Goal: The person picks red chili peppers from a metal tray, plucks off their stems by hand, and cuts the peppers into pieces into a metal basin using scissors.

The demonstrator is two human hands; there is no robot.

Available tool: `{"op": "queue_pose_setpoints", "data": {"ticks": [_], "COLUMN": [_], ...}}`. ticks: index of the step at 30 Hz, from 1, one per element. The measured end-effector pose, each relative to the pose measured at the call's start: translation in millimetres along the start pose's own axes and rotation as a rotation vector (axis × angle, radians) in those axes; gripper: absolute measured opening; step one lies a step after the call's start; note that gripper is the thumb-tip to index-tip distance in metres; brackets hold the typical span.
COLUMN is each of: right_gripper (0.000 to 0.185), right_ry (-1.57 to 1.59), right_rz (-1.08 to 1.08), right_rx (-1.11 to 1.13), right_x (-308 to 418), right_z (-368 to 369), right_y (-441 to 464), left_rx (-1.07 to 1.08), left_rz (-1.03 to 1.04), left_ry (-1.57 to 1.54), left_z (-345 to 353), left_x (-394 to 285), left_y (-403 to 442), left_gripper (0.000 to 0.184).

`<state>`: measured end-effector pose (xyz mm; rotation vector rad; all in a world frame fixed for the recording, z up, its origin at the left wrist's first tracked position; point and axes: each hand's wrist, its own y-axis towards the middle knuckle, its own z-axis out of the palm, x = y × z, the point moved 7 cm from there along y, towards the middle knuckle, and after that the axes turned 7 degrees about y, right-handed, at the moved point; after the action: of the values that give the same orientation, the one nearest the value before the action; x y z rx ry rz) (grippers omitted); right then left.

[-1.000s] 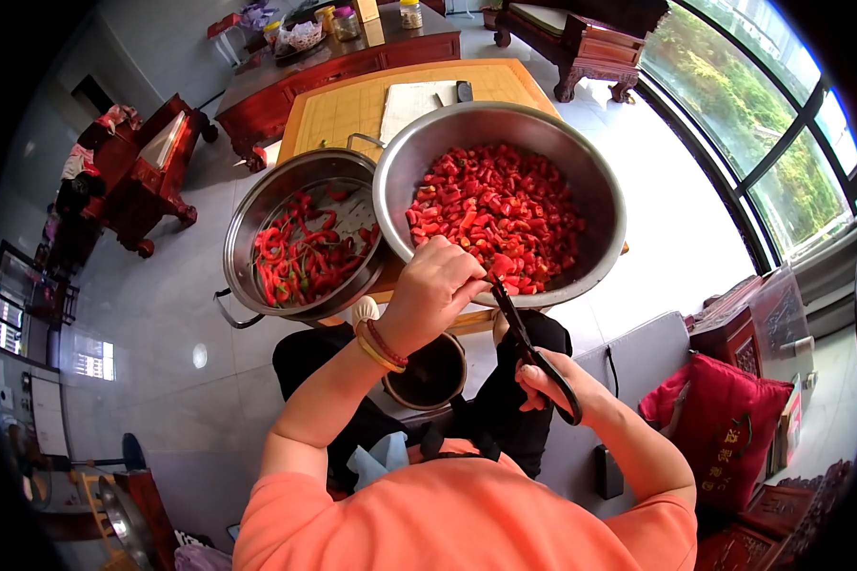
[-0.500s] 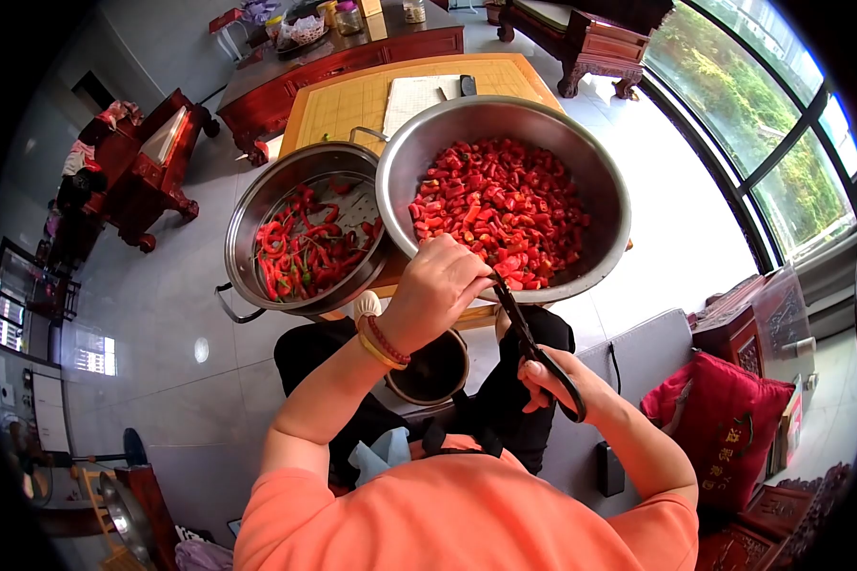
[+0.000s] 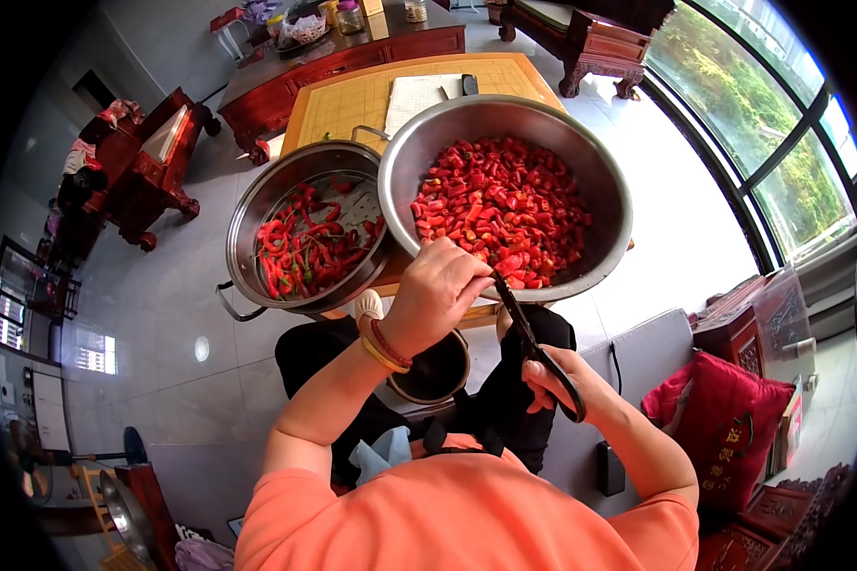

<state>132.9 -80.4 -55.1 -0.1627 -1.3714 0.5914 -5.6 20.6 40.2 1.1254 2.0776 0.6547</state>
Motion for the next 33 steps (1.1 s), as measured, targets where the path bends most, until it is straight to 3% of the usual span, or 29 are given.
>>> {"op": "queue_pose_setpoints", "data": {"ticks": [9,13,18,20,22,27,33], "right_gripper": [0.043,0.043,0.036,0.038,0.042,0.043,0.040], "right_ry": [0.039,0.112,0.230,0.305,0.325,0.323,0.325], "right_rz": [0.011,-0.005,0.068,-0.010,-0.059,-0.088,-0.101], "right_rx": [0.059,-0.016,-0.084,-0.063,-0.054,-0.048,-0.073], "right_x": [7.2,1.7,-5.9,-7.4,-10.6,-7.8,-3.5], "right_z": [10.1,-0.2,-11.6,-16.1,-21.5,-21.0,-18.0], "right_y": [-1.3,4.2,4.9,5.4,6.5,10.5,9.9], "left_rx": [-0.058,-0.066,0.066,0.193,0.288,0.336,0.132], "left_rz": [0.160,0.156,0.139,0.155,0.067,-0.168,-0.387], "left_ry": [0.174,0.151,0.207,0.252,0.329,0.108,0.116], "left_z": [-0.3,0.9,-5.8,0.8,15.0,-9.7,-79.6], "left_x": [-13.4,-14.4,-16.0,-13.6,-3.1,30.4,96.3], "left_y": [-5.5,-9.4,-38.4,-64.8,-95.6,-111.9,-69.7], "left_gripper": [0.019,0.019,0.016,0.015,0.016,0.010,0.009]}}
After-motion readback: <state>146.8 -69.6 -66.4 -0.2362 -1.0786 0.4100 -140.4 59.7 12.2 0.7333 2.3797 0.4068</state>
